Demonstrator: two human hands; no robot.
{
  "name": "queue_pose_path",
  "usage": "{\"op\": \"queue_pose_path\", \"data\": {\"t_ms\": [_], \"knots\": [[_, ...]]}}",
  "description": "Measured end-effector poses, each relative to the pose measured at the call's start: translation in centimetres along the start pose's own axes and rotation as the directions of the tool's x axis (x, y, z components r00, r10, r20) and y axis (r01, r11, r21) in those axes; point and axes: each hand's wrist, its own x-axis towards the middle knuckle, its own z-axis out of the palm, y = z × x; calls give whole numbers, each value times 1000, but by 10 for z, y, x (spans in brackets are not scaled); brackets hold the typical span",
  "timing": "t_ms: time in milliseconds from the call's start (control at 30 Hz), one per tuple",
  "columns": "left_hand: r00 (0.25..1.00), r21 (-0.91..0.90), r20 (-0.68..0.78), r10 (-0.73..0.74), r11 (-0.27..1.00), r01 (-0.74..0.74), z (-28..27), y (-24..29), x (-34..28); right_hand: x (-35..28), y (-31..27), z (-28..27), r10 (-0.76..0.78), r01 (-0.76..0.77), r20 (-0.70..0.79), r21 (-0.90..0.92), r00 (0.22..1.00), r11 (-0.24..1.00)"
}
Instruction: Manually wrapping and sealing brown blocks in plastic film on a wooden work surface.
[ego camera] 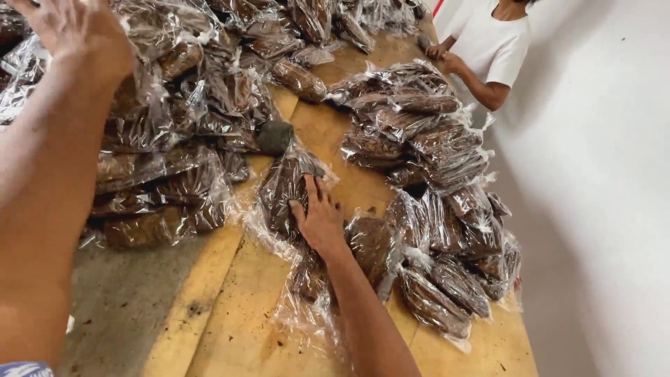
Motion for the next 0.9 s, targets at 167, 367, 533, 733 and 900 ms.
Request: {"op": "queue_pose_path", "data": {"t_ms": [167,367,533,733,900], "knots": [[931,-35,349,-112,991,132,-17,16,-39,5,1,4,23,-23,4,-40,1000,999],[911,-52,390,-134,985,167,-14,18,-39,4,-2,4,36,-34,22,-70,999,997],[962,61,271,-38,998,22,-48,76,-63,-3,-8,-3,18,-18,-27,2,999,1000],[827,-139,437,353,935,-326,-94,191,-160,10,15,18,101,111,-444,428,890,897],[645,-287,369,669,742,-606,2,231,-236,10,29,25,125,191,-585,449,801,873]]}}
